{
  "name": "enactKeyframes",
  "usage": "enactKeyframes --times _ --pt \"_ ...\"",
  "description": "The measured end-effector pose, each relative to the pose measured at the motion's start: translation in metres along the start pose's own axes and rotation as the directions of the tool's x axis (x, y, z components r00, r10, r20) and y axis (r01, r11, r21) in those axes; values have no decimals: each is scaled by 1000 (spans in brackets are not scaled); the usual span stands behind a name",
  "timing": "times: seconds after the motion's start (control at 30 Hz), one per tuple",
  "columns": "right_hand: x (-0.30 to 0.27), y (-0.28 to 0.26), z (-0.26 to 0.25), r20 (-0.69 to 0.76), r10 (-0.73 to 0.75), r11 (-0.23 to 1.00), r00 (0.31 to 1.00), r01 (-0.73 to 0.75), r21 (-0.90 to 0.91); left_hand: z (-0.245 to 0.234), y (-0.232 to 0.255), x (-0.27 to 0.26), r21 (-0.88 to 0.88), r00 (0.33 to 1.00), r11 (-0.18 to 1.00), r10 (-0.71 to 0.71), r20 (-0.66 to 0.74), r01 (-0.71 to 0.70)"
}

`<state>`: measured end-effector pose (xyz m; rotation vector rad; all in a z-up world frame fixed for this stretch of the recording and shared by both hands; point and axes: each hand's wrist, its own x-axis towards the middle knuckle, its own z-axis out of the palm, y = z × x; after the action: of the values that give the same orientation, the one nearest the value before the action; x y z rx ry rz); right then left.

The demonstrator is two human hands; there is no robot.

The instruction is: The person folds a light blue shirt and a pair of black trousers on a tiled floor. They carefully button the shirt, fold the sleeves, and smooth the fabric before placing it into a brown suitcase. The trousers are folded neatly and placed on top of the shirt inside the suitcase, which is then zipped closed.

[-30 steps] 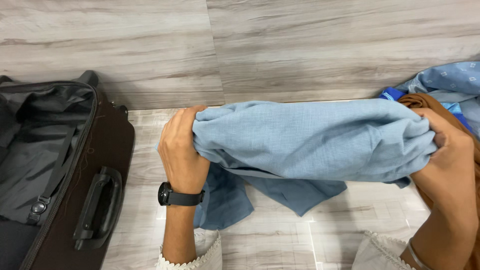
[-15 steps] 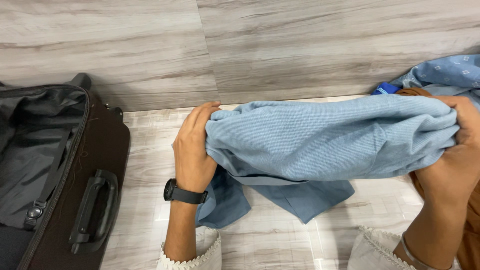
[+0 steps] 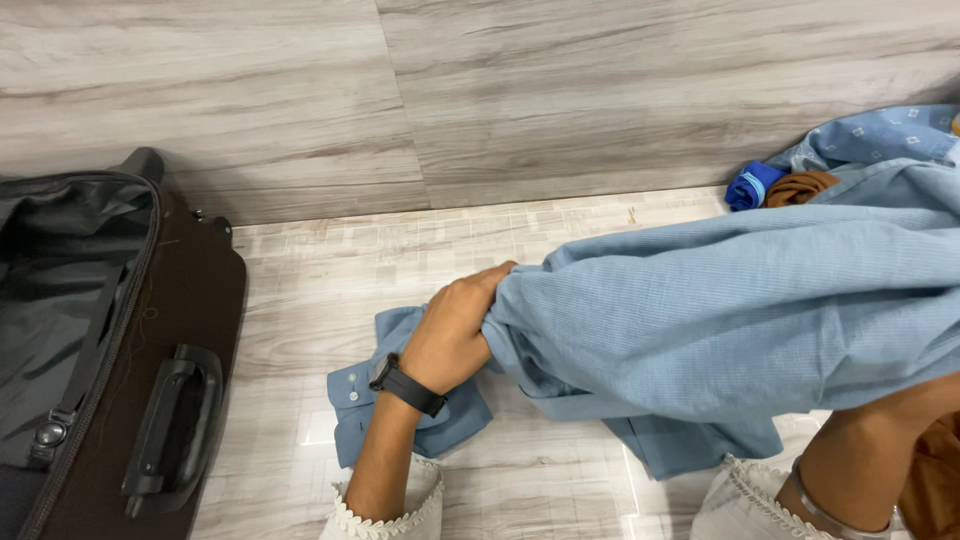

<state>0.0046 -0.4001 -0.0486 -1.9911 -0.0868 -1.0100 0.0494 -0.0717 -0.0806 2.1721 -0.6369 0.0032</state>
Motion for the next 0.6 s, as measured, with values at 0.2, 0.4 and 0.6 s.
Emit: enactKeyframes --times 0.2,0.4,0.6 --pt "-6 -2 29 196 31 921 980 48 -386 1 -24 -16 -60 872 997 -3 490 37" --pt "-13 6 49 228 35 831 973 99 -548 -19 -59 -42 -366 817 901 22 577 234" --pt "12 4 21 107 -107 802 989 149 -579 -39 -87 -17 -749 943 632 -331 -27 200"
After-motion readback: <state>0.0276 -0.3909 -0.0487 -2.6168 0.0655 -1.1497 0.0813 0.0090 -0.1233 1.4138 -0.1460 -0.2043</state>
